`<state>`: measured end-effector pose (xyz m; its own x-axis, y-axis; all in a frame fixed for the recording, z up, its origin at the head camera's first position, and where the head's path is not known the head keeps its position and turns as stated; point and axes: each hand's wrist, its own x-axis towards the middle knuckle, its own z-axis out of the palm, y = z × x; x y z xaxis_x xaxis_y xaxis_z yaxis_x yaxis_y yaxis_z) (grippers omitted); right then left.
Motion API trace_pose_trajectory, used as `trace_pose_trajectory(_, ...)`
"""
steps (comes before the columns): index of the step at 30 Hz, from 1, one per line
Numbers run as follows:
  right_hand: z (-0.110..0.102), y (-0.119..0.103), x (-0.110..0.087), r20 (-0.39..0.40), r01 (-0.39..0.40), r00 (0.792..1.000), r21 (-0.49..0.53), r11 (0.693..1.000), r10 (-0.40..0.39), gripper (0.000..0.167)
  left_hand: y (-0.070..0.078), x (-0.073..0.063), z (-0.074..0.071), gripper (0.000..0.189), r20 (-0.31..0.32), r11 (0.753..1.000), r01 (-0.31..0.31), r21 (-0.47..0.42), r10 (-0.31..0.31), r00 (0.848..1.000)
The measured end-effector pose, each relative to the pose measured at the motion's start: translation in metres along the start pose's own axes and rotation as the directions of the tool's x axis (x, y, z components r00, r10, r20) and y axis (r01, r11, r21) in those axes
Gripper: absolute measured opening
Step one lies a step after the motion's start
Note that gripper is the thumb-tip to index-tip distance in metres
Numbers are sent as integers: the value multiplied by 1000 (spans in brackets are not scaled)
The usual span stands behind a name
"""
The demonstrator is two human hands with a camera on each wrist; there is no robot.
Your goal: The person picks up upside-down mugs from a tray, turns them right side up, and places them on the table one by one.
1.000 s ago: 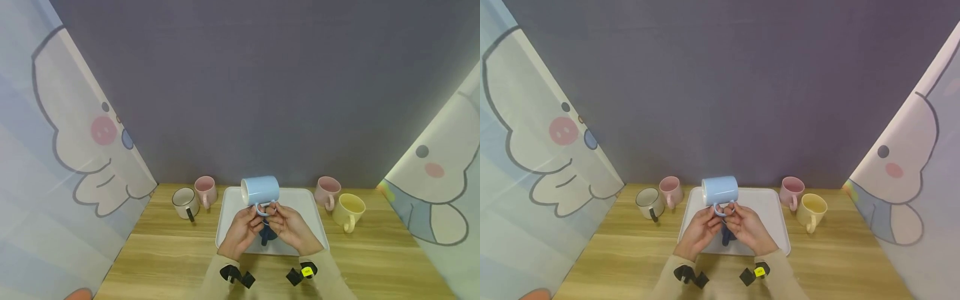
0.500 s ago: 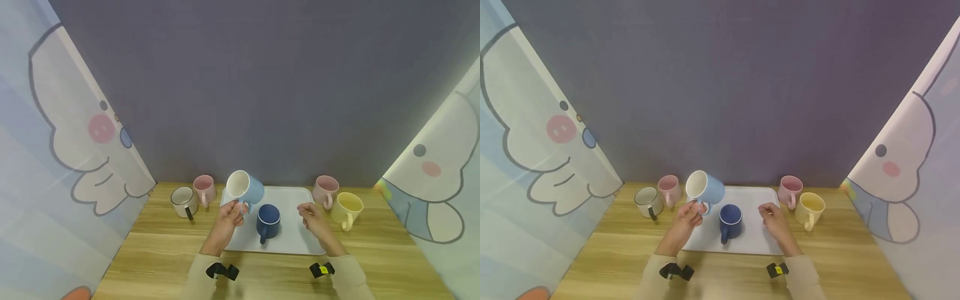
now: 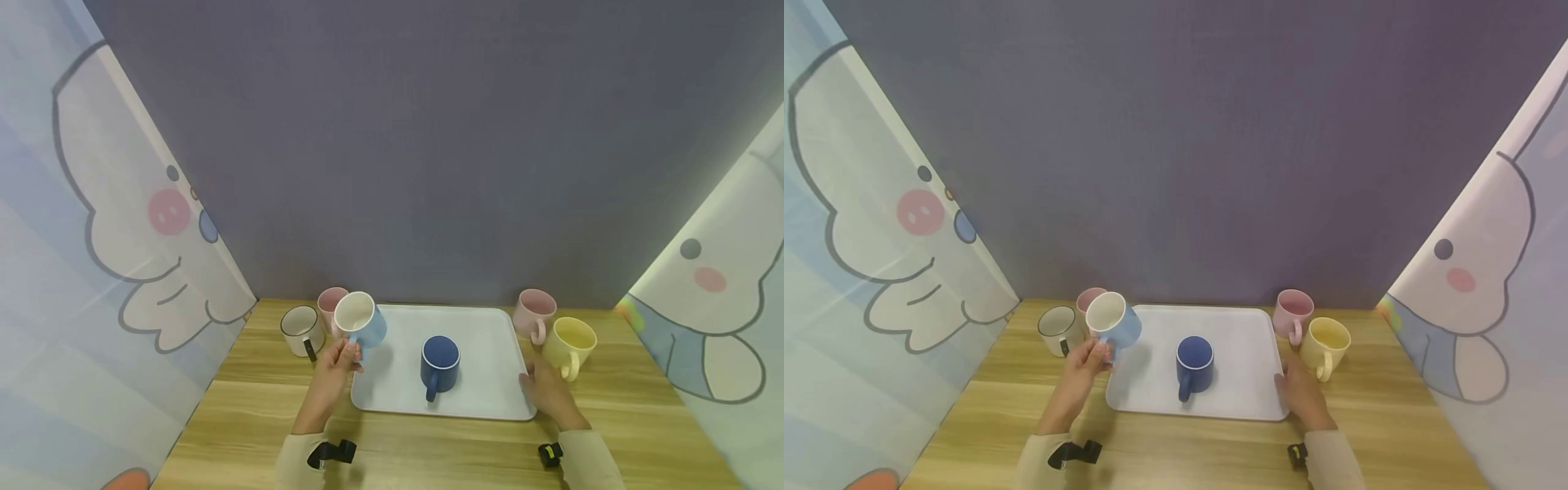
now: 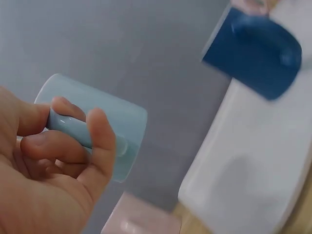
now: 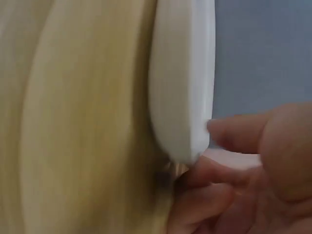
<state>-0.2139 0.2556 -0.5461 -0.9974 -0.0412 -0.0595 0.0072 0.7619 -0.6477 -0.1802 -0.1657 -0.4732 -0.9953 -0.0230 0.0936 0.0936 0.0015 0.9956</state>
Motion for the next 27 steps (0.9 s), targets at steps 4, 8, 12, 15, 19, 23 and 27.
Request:
trace_pose_trajectory(4,-1,5,0,37,14,999,-55,998,-12,30,-7,-2,-13,27,-59,996,11,93,-6,998)
trace_pose_trajectory(8,-2,5,0,47,29,999,-60,998,-26,26,-12,-7,-21,26,-93,992,27,124,-15,996)
trace_pose_trajectory(12,-4,5,0,53,28,998,-56,998,-25,26,-16,-10,-27,25,-119,988,38,149,-21,993)
trace_pose_trajectory(15,-4,6,1,53,26,998,-63,998,-23,24,-20,-12,-31,24,-130,986,37,161,-16,991)
trace_pose_trajectory(19,-3,7,1,46,28,999,-65,997,-25,20,-25,-14,-35,23,-130,985,19,170,4,991)
trace_pose_trajectory(23,-2,7,1,39,31,999,-68,997,-29,20,-31,-17,-40,24,-145,983,21,183,6,989)
trace_pose_trajectory(27,-2,7,1,40,28,999,-73,997,-25,23,-36,-21,-43,24,-170,978,58,202,-23,985)
